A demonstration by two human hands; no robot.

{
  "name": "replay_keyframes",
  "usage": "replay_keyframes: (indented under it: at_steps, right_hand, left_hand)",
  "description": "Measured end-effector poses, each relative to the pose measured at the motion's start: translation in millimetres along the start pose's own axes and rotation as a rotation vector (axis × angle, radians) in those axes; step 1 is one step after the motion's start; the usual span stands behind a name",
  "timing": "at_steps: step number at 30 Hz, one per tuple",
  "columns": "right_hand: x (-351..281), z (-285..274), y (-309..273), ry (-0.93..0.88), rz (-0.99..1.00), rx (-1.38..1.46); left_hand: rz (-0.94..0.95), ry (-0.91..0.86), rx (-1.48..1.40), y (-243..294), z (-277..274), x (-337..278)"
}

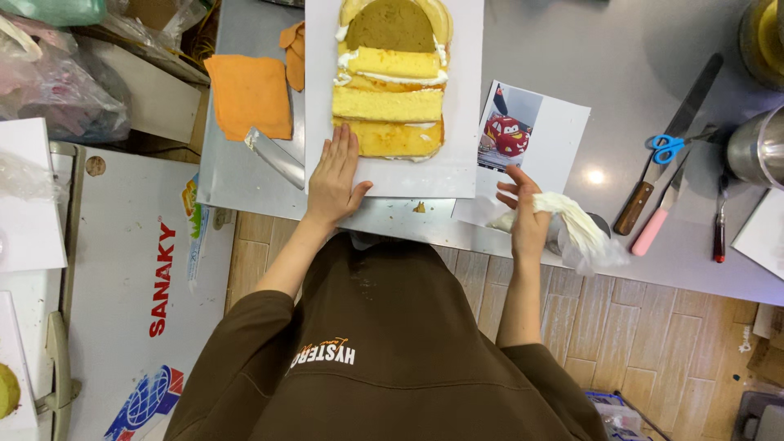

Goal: The person assembles a cake by cutting layers of flavored sponge cake with a knife, placing them on a board, and applying cream between the layers using a piping bag.

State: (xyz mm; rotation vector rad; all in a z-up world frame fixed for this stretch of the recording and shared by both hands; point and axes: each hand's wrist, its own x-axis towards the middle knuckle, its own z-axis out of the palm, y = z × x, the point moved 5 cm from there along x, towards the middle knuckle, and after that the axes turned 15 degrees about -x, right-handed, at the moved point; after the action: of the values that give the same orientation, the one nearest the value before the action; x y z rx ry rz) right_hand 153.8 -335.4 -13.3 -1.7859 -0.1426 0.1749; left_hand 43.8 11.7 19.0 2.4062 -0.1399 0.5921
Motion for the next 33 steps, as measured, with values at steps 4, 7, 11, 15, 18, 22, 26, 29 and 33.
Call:
replay_keyframes:
  at_steps: [4, 7, 11, 15, 18, 22, 26, 29, 33]
  right_hand:
    - [16.4, 30.4, 8.3, -0.159, -0.019, -0.068]
    - [9.4, 60.4, 2.7, -0.265, -0.082, -0.399]
    - [-16.7, 70.5, -1.4, -0.307, 0.064, -0.438]
    - [-17.9, 64.8, -0.4, -0.289, 0.022, -0.319]
    - [-10.3, 37.4, -3.9, -0.098, -0.043, -0.364]
    - [2.3, 2.6, -20.6, 0.085, 0.032, -0.426]
    - [7.8, 9.5, -32.3, -0.104, 0.102, 0.127]
    - [8.5, 32.4, -25.5, -0.185, -0.026, 0.295]
    - [17.0, 66.0, 6.5, -0.248, -0.143, 0.681]
  left_hand:
    - [-0.085, -0.035, -0.079, -11.8, -9.7, 6.2]
    - [-0.122, -0.007, -0.103, -12.1, -24.4, 7.5]
    - [-0.13, 0.096, -0.098, -7.6, -35.7, -1.7]
    - [-0.187, 0.048, -0.083, -3.5, -24.9, -19.1]
    - [-0.265, -0.013, -0.118, -5.7, -12.2, -32.5]
    - [-0.325, -0.067, -0.058, -15.5, -6.1, -40.0]
    - [-0.287, -0.051, 0.006, -27.7, -11.7, -37.8]
    - [-0.262, -0.043, 0.005, -35.6, -15.5, -35.5]
    - [-0.273, -0.03, 0.024, -42.6, -14.9, -38.3]
